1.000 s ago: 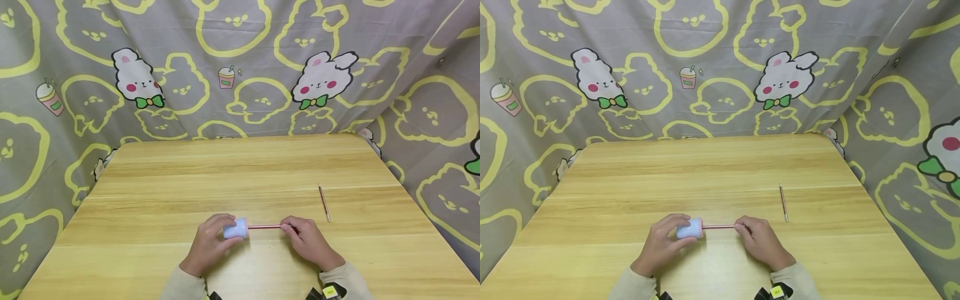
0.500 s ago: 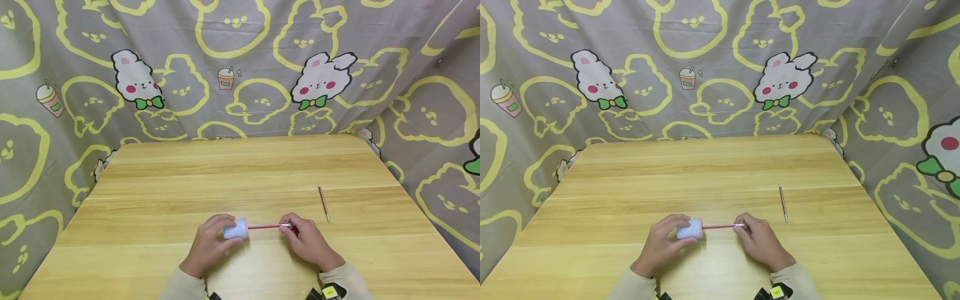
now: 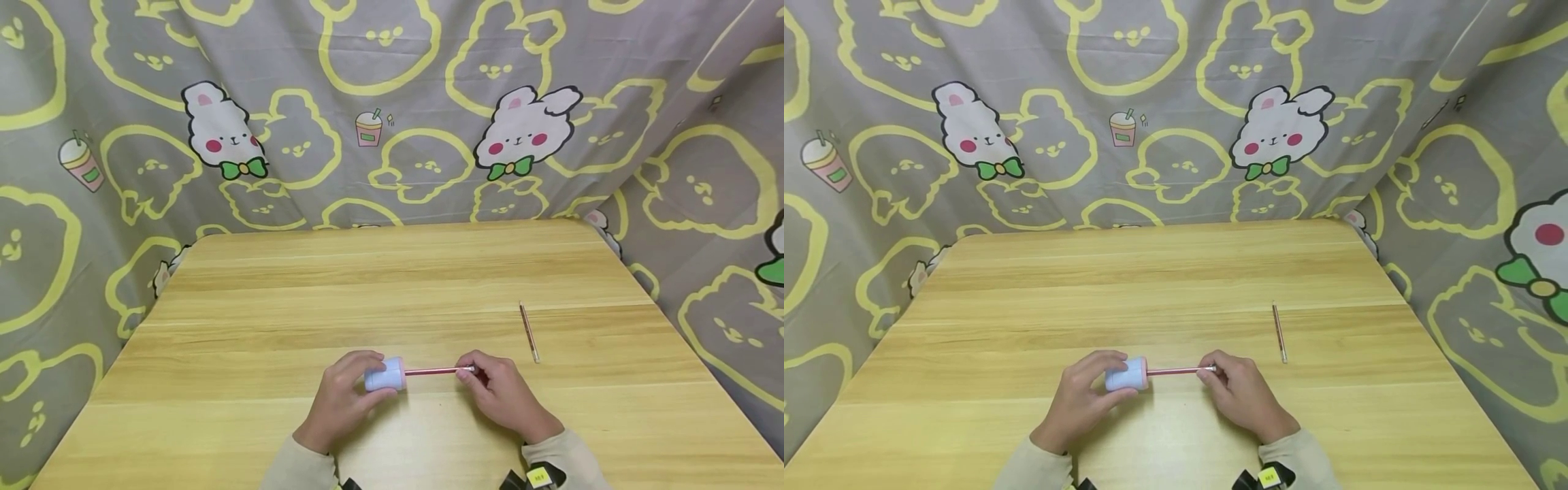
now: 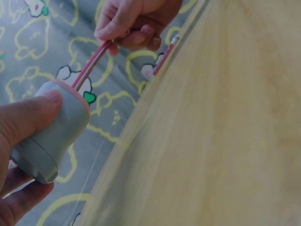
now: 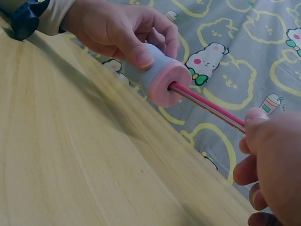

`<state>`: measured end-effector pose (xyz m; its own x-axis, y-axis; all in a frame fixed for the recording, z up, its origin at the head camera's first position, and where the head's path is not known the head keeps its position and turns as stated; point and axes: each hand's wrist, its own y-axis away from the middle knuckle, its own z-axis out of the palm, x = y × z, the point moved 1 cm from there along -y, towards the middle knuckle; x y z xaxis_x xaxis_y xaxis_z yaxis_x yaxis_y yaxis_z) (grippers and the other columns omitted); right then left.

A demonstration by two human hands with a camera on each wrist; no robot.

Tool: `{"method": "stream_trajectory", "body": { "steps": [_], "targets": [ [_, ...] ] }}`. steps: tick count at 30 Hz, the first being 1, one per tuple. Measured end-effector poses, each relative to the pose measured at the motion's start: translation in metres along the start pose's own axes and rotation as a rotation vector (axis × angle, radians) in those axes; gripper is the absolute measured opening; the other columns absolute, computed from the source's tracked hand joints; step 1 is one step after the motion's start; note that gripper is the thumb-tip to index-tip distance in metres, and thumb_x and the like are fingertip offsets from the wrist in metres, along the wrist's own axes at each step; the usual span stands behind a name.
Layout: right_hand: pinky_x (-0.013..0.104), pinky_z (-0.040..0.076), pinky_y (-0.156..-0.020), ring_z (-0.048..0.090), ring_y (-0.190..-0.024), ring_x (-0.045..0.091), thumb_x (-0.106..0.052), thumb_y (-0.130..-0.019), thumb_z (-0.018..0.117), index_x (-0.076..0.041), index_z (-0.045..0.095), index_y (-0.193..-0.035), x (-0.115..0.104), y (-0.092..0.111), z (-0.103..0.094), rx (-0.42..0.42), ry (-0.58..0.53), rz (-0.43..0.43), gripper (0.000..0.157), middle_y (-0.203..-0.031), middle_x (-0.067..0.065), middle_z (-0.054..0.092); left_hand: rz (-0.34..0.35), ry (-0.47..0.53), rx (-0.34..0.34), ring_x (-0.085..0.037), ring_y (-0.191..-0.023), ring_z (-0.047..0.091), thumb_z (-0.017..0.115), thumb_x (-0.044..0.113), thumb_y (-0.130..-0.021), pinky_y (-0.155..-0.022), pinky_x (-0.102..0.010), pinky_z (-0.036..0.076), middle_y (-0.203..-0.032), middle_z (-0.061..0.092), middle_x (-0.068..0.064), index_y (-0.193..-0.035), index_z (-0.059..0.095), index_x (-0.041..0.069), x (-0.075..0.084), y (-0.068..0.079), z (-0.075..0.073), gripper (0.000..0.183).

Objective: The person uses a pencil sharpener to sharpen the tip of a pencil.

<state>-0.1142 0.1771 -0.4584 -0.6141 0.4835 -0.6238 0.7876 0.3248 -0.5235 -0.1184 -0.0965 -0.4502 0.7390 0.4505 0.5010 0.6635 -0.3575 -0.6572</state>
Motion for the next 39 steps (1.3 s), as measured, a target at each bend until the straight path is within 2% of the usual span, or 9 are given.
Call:
{"method": "stream_trajectory", "body": {
  "steps": [8, 13, 21, 28, 32, 35, 39],
  "targets": [
    [0.014, 0.035, -0.040, 0.036, -0.054, -0.005, 0.002, -0.084, 0.071, -0.014, 0.060, -0.092, -0.0018, 0.0006, -0.0006, -0.012, -0.015, 0.002, 0.021, -0.067, -0.017, 0.044, 0.008, 0.003, 0.000, -0.022, -0.094, 0.067, 0.090, 0.017, -0.065, -0.083, -0.022, 0.056, -0.102, 0.069, -0.009, -0.090, 0.067, 0.007, 0.0006, 0.0010, 0.0007, 0.036],
    [0.014, 0.036, -0.042, 0.036, -0.055, -0.004, 0.003, -0.086, 0.069, -0.016, 0.061, -0.088, -0.0015, 0.0000, -0.0002, -0.013, -0.016, -0.009, 0.020, -0.067, -0.017, 0.044, 0.020, 0.004, 0.007, -0.022, -0.093, 0.067, 0.089, 0.017, -0.064, -0.083, -0.022, 0.056, -0.102, 0.069, -0.008, -0.091, 0.067, 0.007, 0.0016, 0.0003, 0.0004, 0.036],
    [0.015, 0.037, -0.044, 0.037, -0.056, -0.004, 0.003, -0.087, 0.068, -0.011, 0.065, -0.083, 0.0002, -0.0005, 0.0002, -0.012, 0.015, -0.010, 0.014, -0.066, -0.016, 0.046, 0.011, 0.009, -0.002, -0.022, -0.094, 0.067, 0.089, 0.017, -0.065, -0.082, -0.023, 0.057, -0.103, 0.069, -0.008, -0.091, 0.067, 0.007, 0.0012, 0.0001, 0.0008, 0.036],
    [0.016, 0.038, -0.044, 0.037, -0.056, -0.004, 0.002, -0.089, 0.066, -0.011, 0.063, -0.080, 0.0001, -0.0011, 0.0010, -0.018, 0.016, -0.004, 0.016, -0.065, -0.013, 0.048, 0.005, 0.011, -0.007, -0.023, -0.094, 0.067, 0.089, 0.017, -0.065, -0.082, -0.024, 0.057, -0.103, 0.069, -0.009, -0.090, 0.067, 0.007, 0.0015, -0.0001, 0.0008, 0.036],
    [0.015, 0.038, -0.045, 0.038, -0.056, -0.004, 0.002, -0.090, 0.064, -0.010, 0.063, -0.078, -0.0004, -0.0018, 0.0009, -0.015, 0.006, -0.029, 0.017, -0.064, -0.010, 0.050, 0.014, 0.011, -0.002, -0.024, -0.094, 0.067, 0.089, 0.017, -0.064, -0.082, -0.023, 0.056, -0.102, 0.069, -0.010, -0.090, 0.066, 0.006, 0.0011, -0.0009, 0.0006, 0.037],
    [0.015, 0.040, -0.046, 0.040, -0.057, -0.004, 0.003, -0.090, 0.064, -0.009, 0.064, -0.079, 0.0001, -0.0018, 0.0012, -0.018, 0.001, -0.039, 0.016, -0.064, -0.007, 0.053, 0.018, 0.011, 0.001, -0.024, -0.093, 0.067, 0.090, 0.016, -0.063, -0.082, -0.022, 0.056, -0.102, 0.069, -0.010, -0.090, 0.066, 0.006, 0.0007, -0.0010, 0.0006, 0.037],
    [0.016, 0.041, -0.047, 0.041, -0.058, -0.004, 0.000, -0.092, 0.063, -0.008, 0.066, -0.085, 0.0009, -0.0012, 0.0017, -0.027, 0.010, -0.008, 0.011, -0.067, -0.008, 0.055, 0.014, 0.007, 0.000, -0.024, -0.093, 0.067, 0.090, 0.016, -0.063, -0.082, -0.022, 0.056, -0.102, 0.069, -0.009, -0.090, 0.066, 0.006, 0.0008, -0.0010, 0.0005, 0.037]
  ]
}}
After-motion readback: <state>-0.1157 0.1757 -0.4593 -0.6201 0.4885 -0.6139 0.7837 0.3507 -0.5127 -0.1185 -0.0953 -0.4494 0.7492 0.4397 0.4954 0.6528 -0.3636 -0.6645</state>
